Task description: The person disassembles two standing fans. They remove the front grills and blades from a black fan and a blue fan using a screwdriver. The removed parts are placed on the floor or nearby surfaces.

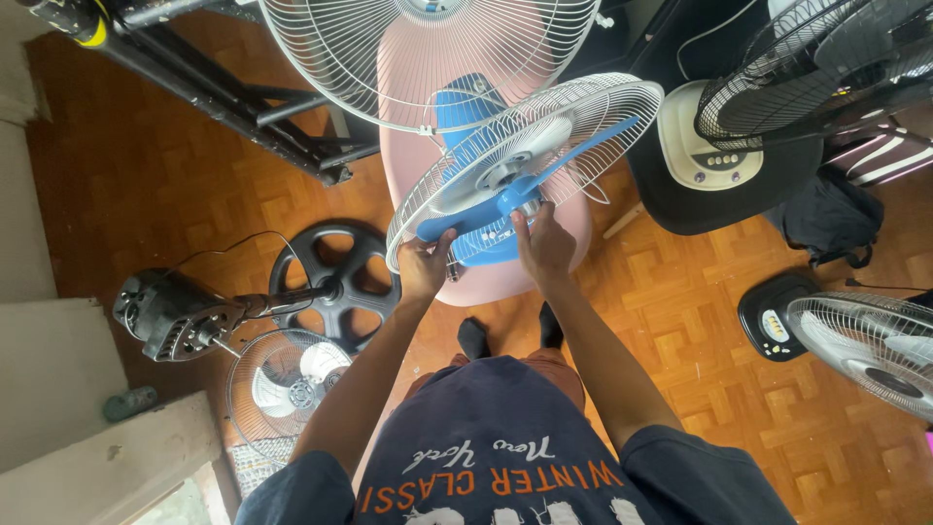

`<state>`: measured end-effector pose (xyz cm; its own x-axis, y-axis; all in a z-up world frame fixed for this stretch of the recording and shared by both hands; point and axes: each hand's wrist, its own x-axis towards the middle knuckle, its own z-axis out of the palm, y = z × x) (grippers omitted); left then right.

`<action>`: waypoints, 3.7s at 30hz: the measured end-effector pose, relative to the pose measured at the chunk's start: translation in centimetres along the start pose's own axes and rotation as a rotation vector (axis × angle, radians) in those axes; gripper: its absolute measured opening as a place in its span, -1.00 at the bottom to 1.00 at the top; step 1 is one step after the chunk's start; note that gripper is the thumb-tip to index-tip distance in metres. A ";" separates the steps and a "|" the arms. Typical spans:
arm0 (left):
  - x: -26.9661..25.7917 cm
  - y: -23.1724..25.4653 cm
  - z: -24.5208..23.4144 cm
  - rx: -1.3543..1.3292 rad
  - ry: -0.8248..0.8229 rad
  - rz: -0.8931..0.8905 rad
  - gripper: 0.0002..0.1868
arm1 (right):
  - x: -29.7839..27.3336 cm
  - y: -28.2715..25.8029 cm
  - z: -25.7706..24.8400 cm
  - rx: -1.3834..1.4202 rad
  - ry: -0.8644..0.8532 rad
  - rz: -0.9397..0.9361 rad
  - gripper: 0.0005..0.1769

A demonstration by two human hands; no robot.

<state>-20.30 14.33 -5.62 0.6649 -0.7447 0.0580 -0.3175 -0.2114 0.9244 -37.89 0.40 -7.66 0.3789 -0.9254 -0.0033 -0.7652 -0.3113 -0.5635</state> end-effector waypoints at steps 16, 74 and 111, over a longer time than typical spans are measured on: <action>0.7 0.6 -0.3 0.035 0.017 0.102 -0.80 | 0.7 3.3 4.5 0.125 0.124 -0.106 -0.51; 0.0 -1.5 0.7 0.087 0.018 -0.040 -0.69 | -0.8 -0.8 0.5 0.471 0.154 0.267 -0.59; 0.0 -1.0 0.7 0.063 0.016 -0.011 -0.74 | -0.1 0.3 0.9 0.316 0.023 0.317 -0.61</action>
<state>-20.42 14.10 -6.75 0.6794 -0.7318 0.0543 -0.3518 -0.2598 0.8993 -37.73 0.60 -8.58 0.1363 -0.9702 -0.2003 -0.6438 0.0669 -0.7623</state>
